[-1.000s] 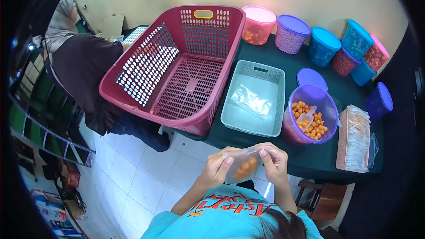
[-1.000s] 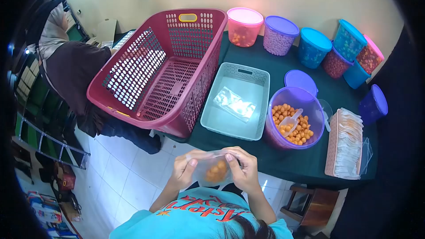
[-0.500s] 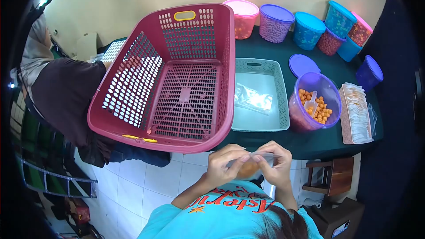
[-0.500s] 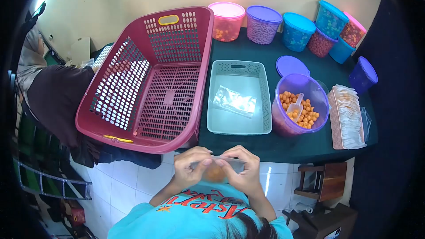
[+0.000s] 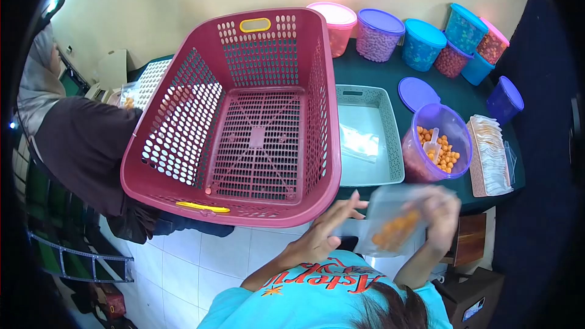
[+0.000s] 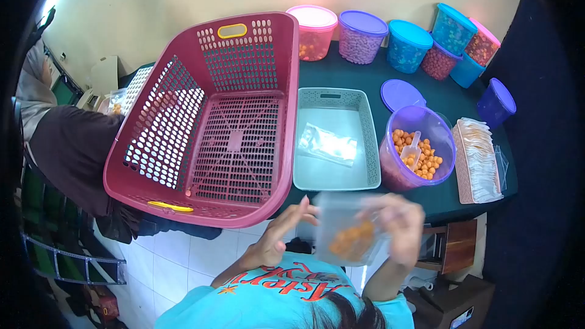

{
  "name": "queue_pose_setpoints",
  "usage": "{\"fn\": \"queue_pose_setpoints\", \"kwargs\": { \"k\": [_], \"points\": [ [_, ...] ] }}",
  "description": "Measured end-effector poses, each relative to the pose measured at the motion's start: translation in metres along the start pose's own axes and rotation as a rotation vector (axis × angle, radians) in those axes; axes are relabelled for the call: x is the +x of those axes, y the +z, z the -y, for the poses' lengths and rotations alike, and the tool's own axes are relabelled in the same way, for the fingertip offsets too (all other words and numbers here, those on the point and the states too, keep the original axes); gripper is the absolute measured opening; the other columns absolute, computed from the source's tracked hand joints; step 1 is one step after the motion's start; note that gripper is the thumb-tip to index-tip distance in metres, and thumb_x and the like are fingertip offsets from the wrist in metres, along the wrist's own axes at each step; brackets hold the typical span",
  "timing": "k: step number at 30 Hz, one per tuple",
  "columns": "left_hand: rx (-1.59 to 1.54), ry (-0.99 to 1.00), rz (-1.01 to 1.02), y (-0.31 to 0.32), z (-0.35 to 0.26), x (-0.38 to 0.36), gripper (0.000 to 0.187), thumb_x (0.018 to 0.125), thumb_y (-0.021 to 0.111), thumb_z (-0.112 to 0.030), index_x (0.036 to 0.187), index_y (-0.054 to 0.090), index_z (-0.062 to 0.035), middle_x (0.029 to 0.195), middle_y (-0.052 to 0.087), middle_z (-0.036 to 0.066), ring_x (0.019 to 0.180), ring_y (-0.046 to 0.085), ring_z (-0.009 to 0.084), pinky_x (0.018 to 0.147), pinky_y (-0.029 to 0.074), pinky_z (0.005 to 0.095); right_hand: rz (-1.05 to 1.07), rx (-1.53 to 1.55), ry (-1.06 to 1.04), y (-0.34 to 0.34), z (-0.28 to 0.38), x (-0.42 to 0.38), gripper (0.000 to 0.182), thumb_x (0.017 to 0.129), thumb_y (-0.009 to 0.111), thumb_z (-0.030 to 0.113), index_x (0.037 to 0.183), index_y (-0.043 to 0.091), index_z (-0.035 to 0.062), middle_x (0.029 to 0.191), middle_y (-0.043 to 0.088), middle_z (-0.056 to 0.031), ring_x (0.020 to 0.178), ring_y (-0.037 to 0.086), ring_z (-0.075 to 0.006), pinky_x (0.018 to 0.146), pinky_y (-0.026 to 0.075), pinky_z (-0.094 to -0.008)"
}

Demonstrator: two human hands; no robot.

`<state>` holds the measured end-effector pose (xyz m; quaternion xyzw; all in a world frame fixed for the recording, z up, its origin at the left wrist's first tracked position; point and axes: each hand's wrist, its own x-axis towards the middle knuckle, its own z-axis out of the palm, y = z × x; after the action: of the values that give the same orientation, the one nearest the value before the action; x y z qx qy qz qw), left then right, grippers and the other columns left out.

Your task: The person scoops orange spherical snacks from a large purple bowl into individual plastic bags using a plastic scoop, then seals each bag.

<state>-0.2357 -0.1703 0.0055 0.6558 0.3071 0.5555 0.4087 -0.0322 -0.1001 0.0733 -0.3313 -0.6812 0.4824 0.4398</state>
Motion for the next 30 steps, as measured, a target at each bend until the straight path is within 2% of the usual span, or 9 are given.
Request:
{"fn": "queue_pose_setpoints", "kwargs": {
  "k": [4,10,17,19,21,24,26,28,30],
  "points": [
    [-0.041,-0.291,-0.154,-0.002,0.044,-0.025,0.059,0.089,0.025,-0.047,0.122,0.036,0.0006,0.116,0.043,0.014,0.1,0.048,0.0226,0.089,0.034,0.0358,-0.439,0.485,-0.222,0.011,0.021,0.035,0.037,0.088,0.04,0.023,0.112,0.044,-0.0054,0.105,0.052,-0.0151,0.088,0.056,-0.0193,0.076,0.046,-0.0318],
    [-0.251,-0.389,-0.101,0.011,0.043,-0.008,0.034,0.09,0.037,-0.021,0.114,0.042,0.002,0.11,0.045,0.012,0.099,0.049,0.0191,0.088,0.036,0.0315,0.293,0.525,-0.076,0.067,0.021,0.068,0.063,0.086,0.047,0.018,0.133,0.01,0.0,0.128,0.032,-0.0178,0.106,0.044,-0.0189,0.086,0.039,-0.0333],
    [-0.304,-0.401,0.006,0.03,0.065,0.022,0.033,0.089,0.04,-0.021,0.109,0.046,0.0039,0.105,0.049,0.013,0.098,0.05,0.02,0.087,0.038,0.033,0.205,0.402,0.063,0.003,-0.022,0.033,0.042,0.086,0.045,0.015,0.122,0.034,-0.0041,0.123,0.04,-0.0147,0.103,0.047,-0.02,0.09,0.036,-0.0333],
    [-0.481,-0.406,0.064,0.039,0.08,0.033,0.054,0.088,0.033,-0.042,0.119,0.038,0.003,0.115,0.046,0.015,0.104,0.048,0.0223,0.092,0.034,0.0355,0.306,0.465,0.216,-0.027,-0.037,0.017,0.03,0.085,0.044,0.013,0.109,0.047,-0.0053,0.108,0.053,-0.014,0.096,0.052,-0.0194,0.085,0.039,-0.0327],
    [-0.583,-0.441,0.041,0.059,0.071,0.054,0.072,0.084,0.029,-0.056,0.127,0.028,0.0026,0.124,0.038,0.017,0.113,0.04,0.0242,0.095,0.03,0.036,0.437,0.411,0.075,-0.05,-0.05,0.007,0.023,0.085,0.045,0.012,0.097,0.055,-0.0048,0.092,0.06,-0.0128,0.087,0.056,-0.0189,0.08,0.042,-0.0313],
    [-0.601,-0.464,0.292,0.086,0.064,0.089,0.09,0.077,0.025,-0.067,0.13,0.018,0.0046,0.134,0.023,0.018,0.124,0.024,0.0266,0.099,0.023,0.0372,0.592,0.193,0.32,-0.085,-0.062,0.003,0.023,0.084,0.049,0.015,0.095,0.056,-0.0035,0.092,0.061,-0.012,0.087,0.056,-0.0198,0.078,0.042,-0.0301],
    [-0.565,-0.389,0.411,0.105,0.067,0.116,0.087,0.077,0.035,-0.062,0.129,0.021,0.0053,0.134,0.024,0.019,0.124,0.024,0.0284,0.098,0.024,0.0392,0.565,0.104,0.303,-0.116,-0.075,0.003,0.023,0.084,0.05,0.015,0.095,0.057,-0.0033,0.092,0.061,-0.0118,0.087,0.056,-0.0197,0.079,0.042,-0.0299],
    [-0.576,-0.385,0.425,0.119,0.071,0.143,0.083,0.075,0.048,-0.054,0.127,0.025,0.006,0.131,0.027,0.02,0.12,0.031,0.0314,0.096,0.028,0.0421,0.279,0.284,0.045,-0.159,-0.082,0.004,0.017,0.083,0.051,0.011,0.093,0.059,0.0011,0.087,0.061,-0.0087,0.083,0.057,-0.0164,0.078,0.043,-0.0281],
    [-0.715,-0.408,0.343,0.123,0.09,0.154,0.072,0.071,0.063,-0.038,0.121,0.034,0.0061,0.122,0.039,0.024,0.105,0.047,0.0351,0.092,0.034,0.0454,0.001,0.055,0.03,-0.216,-0.095,0.008,0.017,0.081,0.053,0.012,0.092,0.059,0.0014,0.085,0.06,-0.0096,0.084,0.057,-0.0181,0.078,0.042,-0.0285]
  ]
}}
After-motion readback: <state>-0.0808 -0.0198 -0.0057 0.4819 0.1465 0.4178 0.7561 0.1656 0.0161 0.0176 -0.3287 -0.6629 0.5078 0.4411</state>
